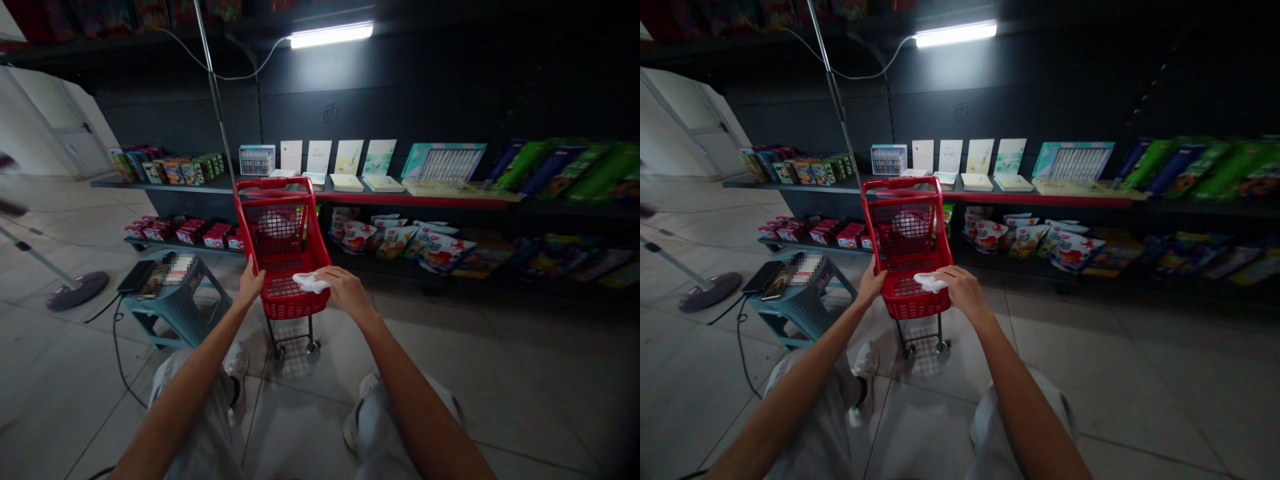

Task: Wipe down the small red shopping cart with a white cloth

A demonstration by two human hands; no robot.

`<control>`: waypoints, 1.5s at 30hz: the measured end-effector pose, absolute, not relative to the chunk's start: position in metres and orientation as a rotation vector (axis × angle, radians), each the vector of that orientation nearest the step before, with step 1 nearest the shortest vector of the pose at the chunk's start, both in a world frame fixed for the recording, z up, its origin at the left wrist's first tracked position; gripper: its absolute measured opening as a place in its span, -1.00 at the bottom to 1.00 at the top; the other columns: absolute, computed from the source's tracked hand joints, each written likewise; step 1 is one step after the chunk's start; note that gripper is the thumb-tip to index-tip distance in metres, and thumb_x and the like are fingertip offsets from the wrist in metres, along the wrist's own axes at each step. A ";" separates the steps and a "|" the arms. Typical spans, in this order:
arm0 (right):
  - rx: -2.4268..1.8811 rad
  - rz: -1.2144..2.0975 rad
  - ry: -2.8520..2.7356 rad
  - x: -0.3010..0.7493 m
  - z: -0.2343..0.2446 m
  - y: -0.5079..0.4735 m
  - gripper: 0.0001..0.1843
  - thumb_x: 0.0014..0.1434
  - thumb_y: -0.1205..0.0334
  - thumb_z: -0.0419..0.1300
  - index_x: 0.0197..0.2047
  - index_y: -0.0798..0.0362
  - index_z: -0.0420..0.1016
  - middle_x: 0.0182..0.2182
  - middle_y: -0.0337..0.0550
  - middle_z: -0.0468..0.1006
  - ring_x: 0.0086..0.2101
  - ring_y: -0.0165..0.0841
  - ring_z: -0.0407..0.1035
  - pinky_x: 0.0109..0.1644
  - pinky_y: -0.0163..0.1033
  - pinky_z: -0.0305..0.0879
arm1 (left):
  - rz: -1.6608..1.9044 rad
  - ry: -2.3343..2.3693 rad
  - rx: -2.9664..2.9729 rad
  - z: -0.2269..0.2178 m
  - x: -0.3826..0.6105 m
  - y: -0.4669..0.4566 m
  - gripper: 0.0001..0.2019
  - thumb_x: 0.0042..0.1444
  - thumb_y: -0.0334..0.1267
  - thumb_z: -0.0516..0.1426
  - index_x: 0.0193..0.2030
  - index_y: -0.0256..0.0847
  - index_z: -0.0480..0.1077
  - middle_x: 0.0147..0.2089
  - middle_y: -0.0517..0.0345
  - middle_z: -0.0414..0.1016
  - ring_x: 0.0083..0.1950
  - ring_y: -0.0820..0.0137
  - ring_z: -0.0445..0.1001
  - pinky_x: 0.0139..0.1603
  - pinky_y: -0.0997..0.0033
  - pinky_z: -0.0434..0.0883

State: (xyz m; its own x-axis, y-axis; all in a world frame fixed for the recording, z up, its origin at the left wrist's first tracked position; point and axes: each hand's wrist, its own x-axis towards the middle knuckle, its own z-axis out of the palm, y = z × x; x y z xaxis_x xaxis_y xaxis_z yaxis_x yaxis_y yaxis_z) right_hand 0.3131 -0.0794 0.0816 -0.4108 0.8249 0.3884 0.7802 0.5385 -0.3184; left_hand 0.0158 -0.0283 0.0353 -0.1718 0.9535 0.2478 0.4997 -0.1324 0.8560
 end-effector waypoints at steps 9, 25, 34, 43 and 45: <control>-1.443 0.011 -1.996 0.316 0.071 -0.069 -0.38 0.26 0.47 0.03 0.33 0.01 0.51 0.36 -0.06 0.44 0.38 -0.19 0.25 0.52 0.04 0.13 | 1.165 1.644 1.735 0.037 0.008 -0.037 -0.06 0.16 -0.38 0.09 0.66 -0.20 -0.20 0.54 0.05 0.26 0.51 0.16 0.31 0.56 0.13 0.20; -1.336 0.187 -2.293 0.303 0.055 -0.095 -0.58 0.30 0.37 0.14 0.18 0.01 0.58 0.28 -0.06 0.53 0.40 -0.25 0.23 0.50 -0.05 0.16 | 1.080 1.659 1.778 0.055 0.003 -0.038 -0.11 0.17 -0.30 0.11 0.64 -0.11 -0.08 0.48 0.09 0.36 0.43 0.07 0.41 0.49 0.05 0.29; -1.356 0.236 -2.177 0.308 0.049 -0.084 -0.52 0.33 0.40 0.06 0.24 0.09 0.54 0.39 -0.02 0.40 0.48 -0.25 0.07 0.55 -0.01 0.09 | 0.955 1.676 1.833 0.050 -0.004 -0.035 -0.05 0.11 -0.30 0.11 0.65 -0.13 -0.12 0.39 0.05 0.48 0.42 0.07 0.43 0.43 0.16 0.33; -1.382 0.280 -1.999 0.311 0.040 -0.043 -0.47 0.37 0.36 -0.01 0.34 0.13 0.48 0.43 -0.01 0.35 0.48 -0.29 0.07 0.58 -0.05 0.00 | 0.891 1.655 1.944 0.051 -0.011 -0.044 -0.05 0.04 -0.37 0.09 0.63 -0.24 -0.03 0.31 0.00 0.56 0.39 0.06 0.46 0.43 0.21 0.33; -1.383 0.278 -1.956 0.311 0.038 -0.034 -0.47 0.37 0.35 -0.01 0.33 0.12 0.50 0.43 -0.01 0.33 0.48 -0.27 0.06 0.58 -0.04 0.00 | 0.848 1.654 1.983 0.054 -0.012 -0.048 -0.06 0.04 -0.38 0.08 0.63 -0.22 -0.03 0.30 -0.01 0.56 0.37 0.05 0.48 0.41 0.17 0.35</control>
